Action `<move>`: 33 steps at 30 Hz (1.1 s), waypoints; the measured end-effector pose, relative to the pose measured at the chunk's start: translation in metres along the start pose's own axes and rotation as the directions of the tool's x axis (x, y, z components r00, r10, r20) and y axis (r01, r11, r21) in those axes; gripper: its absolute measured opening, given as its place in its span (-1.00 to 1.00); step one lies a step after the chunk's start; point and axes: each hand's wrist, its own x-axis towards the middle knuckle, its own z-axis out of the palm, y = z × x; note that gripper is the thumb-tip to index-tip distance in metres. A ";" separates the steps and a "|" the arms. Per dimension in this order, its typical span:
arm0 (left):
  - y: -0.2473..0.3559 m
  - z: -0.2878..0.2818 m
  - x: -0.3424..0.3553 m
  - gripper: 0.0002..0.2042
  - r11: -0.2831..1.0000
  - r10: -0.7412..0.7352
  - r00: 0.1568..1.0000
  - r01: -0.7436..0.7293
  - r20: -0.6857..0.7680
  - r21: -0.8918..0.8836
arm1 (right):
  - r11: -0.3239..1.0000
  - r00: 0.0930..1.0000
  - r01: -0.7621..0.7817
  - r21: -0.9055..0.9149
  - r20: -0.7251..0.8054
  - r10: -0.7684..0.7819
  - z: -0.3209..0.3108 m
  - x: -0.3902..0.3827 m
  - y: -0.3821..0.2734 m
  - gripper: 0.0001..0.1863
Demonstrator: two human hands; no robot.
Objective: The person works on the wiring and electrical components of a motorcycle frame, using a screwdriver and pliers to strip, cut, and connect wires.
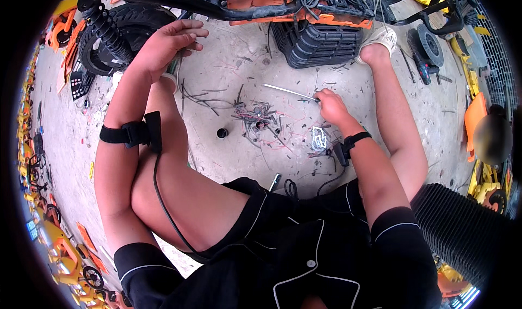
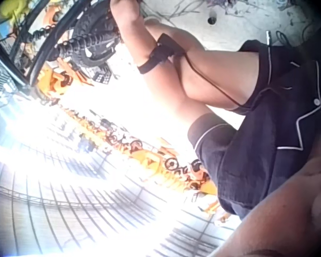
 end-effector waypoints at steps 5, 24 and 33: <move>0.000 0.000 -0.003 -0.65 1.000 -0.007 1.000 0.007 -0.027 0.018 | 0.999 0.999 -0.046 0.003 0.004 0.046 0.008 0.012 -0.012 -0.66; -0.007 -0.006 -0.006 -0.67 0.999 -0.035 0.999 0.035 -0.026 0.028 | 1.000 0.998 0.027 -0.012 0.062 -0.026 0.015 0.034 -0.037 -0.68; -0.011 -0.007 -0.002 -0.68 0.999 -0.026 1.000 0.026 -0.008 -0.025 | 0.995 0.996 0.050 0.081 0.076 -0.056 -0.003 -0.007 0.001 -0.72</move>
